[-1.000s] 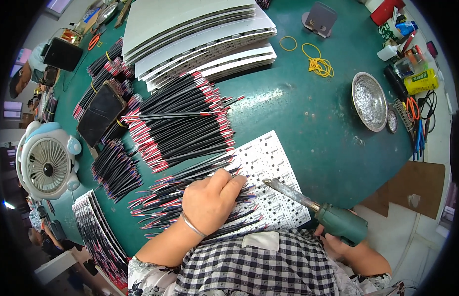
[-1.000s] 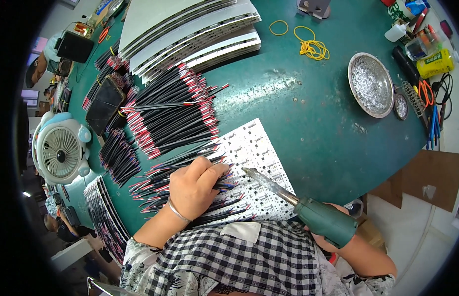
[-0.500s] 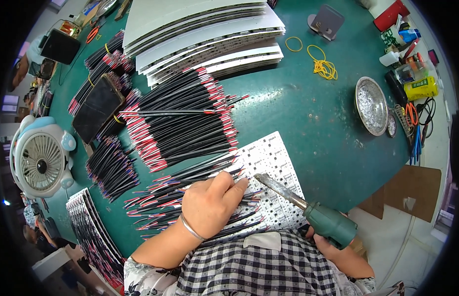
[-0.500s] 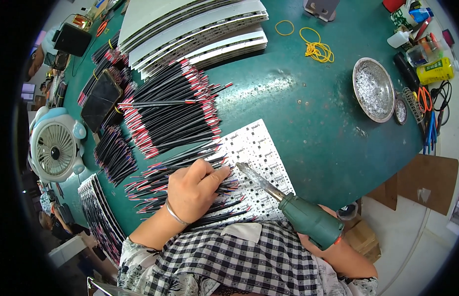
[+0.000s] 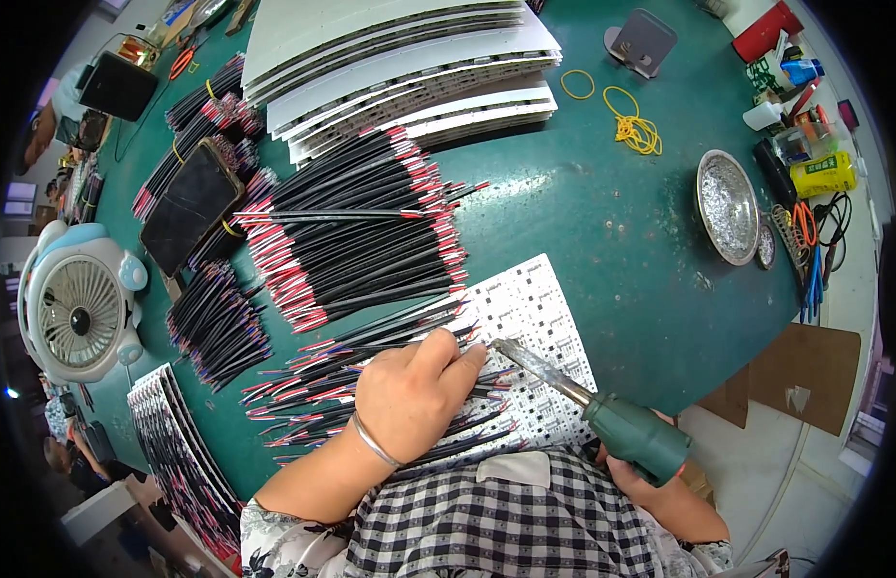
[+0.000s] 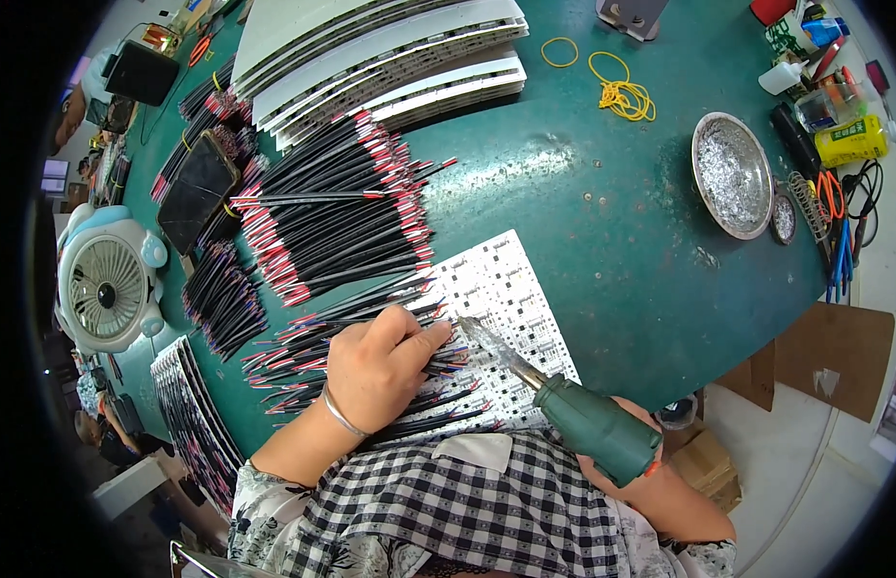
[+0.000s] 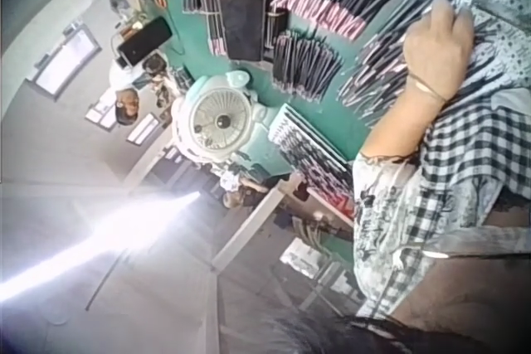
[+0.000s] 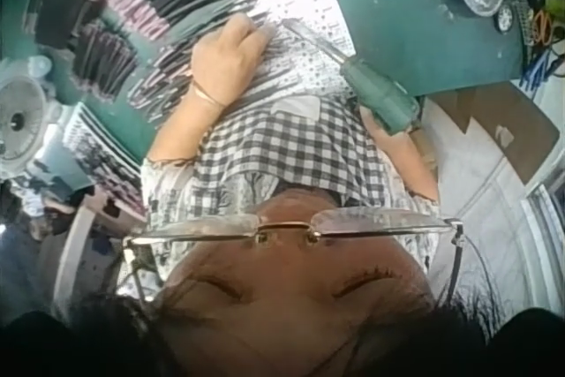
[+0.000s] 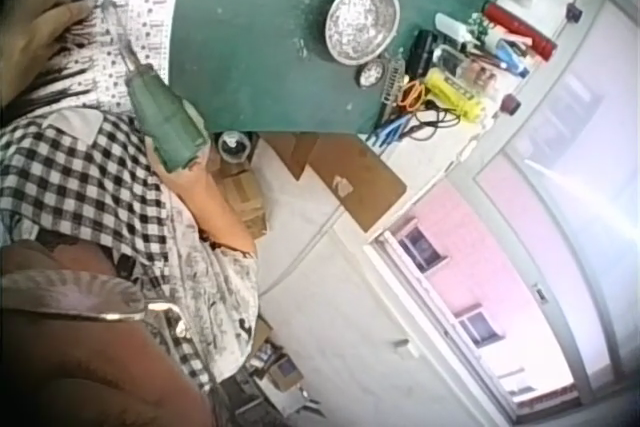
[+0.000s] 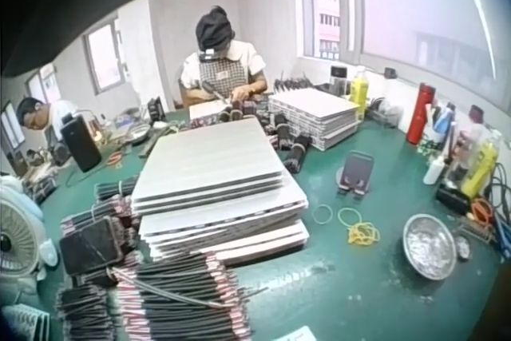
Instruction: The person secures wire components onto a circuit board using a hot glue gun.
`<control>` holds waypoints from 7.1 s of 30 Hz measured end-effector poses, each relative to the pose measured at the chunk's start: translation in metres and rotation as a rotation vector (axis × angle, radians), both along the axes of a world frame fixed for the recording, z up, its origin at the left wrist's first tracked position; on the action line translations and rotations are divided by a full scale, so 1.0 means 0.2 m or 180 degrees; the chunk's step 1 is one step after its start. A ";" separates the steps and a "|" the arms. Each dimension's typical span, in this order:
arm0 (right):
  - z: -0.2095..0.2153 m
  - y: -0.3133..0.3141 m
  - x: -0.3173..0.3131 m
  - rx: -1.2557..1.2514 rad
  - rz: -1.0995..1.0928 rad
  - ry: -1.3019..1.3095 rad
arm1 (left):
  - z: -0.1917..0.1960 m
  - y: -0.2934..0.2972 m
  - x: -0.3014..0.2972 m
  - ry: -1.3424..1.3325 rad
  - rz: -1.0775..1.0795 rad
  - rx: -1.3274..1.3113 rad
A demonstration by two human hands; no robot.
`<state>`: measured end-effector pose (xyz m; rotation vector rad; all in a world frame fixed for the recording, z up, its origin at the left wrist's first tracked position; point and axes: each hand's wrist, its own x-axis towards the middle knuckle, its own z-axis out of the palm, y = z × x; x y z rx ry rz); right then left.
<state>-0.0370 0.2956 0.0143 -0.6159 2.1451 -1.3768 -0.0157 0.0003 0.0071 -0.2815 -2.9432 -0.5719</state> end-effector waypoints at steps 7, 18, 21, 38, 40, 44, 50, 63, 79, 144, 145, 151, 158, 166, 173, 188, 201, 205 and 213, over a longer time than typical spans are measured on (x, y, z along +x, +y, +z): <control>0.05 0.03 -0.01 0.0333 0.0231 0.0222 | 0.01 0.00 -0.01 -0.0030 -0.0006 -0.0003; 0.00 0.07 0.03 0.0201 -0.0163 -0.0589 | 0.00 -0.03 -0.02 -0.0015 -0.0185 0.0052; 0.02 0.04 0.03 0.0186 -0.0286 -0.0732 | 0.02 -0.04 -0.04 -0.0065 -0.0269 0.0001; 0.05 0.05 0.02 0.0101 -0.0493 -0.0132 | 0.07 0.00 -0.03 -0.0177 -0.0351 -0.0420; 0.04 0.06 0.01 -0.0035 -0.0609 -0.0411 | 0.08 0.00 -0.03 -0.0201 -0.0344 -0.0404; 0.02 0.09 -0.02 0.0295 0.0177 0.0670 | 0.18 -0.06 0.03 -0.0369 -0.0145 -0.0640; -0.06 0.14 0.06 -0.0143 -0.0763 -0.0309 | 0.41 -0.27 0.19 0.0409 0.1445 -0.1116; -0.06 0.17 0.19 -0.0152 -0.0636 -0.0513 | 0.00 0.10 0.08 0.0138 -0.0104 0.0028; -0.04 0.12 0.17 0.0004 -0.0522 -0.0609 | -0.01 0.09 0.08 0.0076 -0.0029 0.0151; -0.07 0.23 0.24 0.0382 0.0031 0.0980 | 0.01 0.18 0.15 -0.0061 -0.0199 0.0165; -0.08 0.23 0.24 0.0467 0.0068 0.0979 | 0.01 0.18 0.15 -0.0069 -0.0198 0.0179; -0.05 0.21 0.21 0.0393 0.0138 0.0860 | 0.01 0.17 0.15 -0.0141 -0.0218 0.0205; -0.04 0.19 0.21 0.0299 -0.0050 0.0564 | 0.01 0.17 0.14 -0.0205 -0.0185 0.0220; -0.07 0.21 0.23 0.0236 -0.0026 0.0919 | 0.02 0.17 0.14 -0.0330 -0.0100 0.0296; -0.04 0.20 0.21 0.0222 0.0046 0.1124 | 0.01 0.16 0.14 -0.0257 -0.0230 0.0339; -0.15 0.28 0.31 0.0892 0.0170 0.1415 | 0.02 0.15 0.13 -0.0249 -0.0348 0.0368; -0.12 0.07 0.30 -0.1952 -0.2348 -0.0698 | 0.21 0.21 0.21 -0.0435 0.0115 0.0776; -0.18 0.18 0.38 -0.1795 -0.1420 -0.0852 | 0.07 0.24 0.23 -0.0166 -0.0215 0.0177; -0.25 0.31 0.48 0.0288 -0.0621 0.1053 | 0.00 0.26 0.24 0.0065 -0.0185 0.0067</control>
